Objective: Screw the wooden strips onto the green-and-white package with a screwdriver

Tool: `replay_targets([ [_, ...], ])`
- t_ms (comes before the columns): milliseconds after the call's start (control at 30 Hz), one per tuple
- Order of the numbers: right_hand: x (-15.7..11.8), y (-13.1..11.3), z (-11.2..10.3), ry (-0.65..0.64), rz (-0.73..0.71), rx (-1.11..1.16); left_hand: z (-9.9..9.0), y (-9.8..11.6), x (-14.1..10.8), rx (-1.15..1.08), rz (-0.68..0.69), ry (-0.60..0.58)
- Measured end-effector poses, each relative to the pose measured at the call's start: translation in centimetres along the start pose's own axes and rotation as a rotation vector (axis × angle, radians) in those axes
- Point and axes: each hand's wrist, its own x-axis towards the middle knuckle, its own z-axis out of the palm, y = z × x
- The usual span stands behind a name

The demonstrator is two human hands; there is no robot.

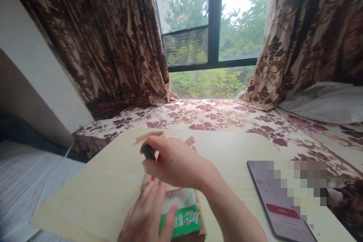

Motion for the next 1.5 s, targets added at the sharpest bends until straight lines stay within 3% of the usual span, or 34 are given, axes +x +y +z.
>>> replay_targets([
  [233,0.3,0.3,0.3,0.113,0.057,-0.142,-1.3,0.4,1.9,0.020,-0.011,0.079],
  [467,0.0,0.1,-0.1,-0.005,-0.026,-0.017,-1.5,0.3,1.8,0.039,-0.003,0.039],
  [667,0.2,0.4,0.2,0.077,0.050,-0.107,-1.3,0.2,1.6,0.032,0.040,0.031],
  [867,-0.1,0.2,0.1,-0.010,-0.016,-0.056,-1.6,0.3,1.8,0.042,0.041,0.015],
  [1100,0.5,0.3,0.4,0.089,0.044,-0.120,-1.4,0.4,1.7,0.044,0.035,0.077],
  [1367,0.1,0.0,0.3,0.013,-0.017,0.014,-1.6,0.4,1.6,0.007,0.010,0.049],
  [1500,0.2,0.1,0.5,0.033,0.001,-0.004,-1.7,0.3,1.6,0.046,0.031,0.071],
])
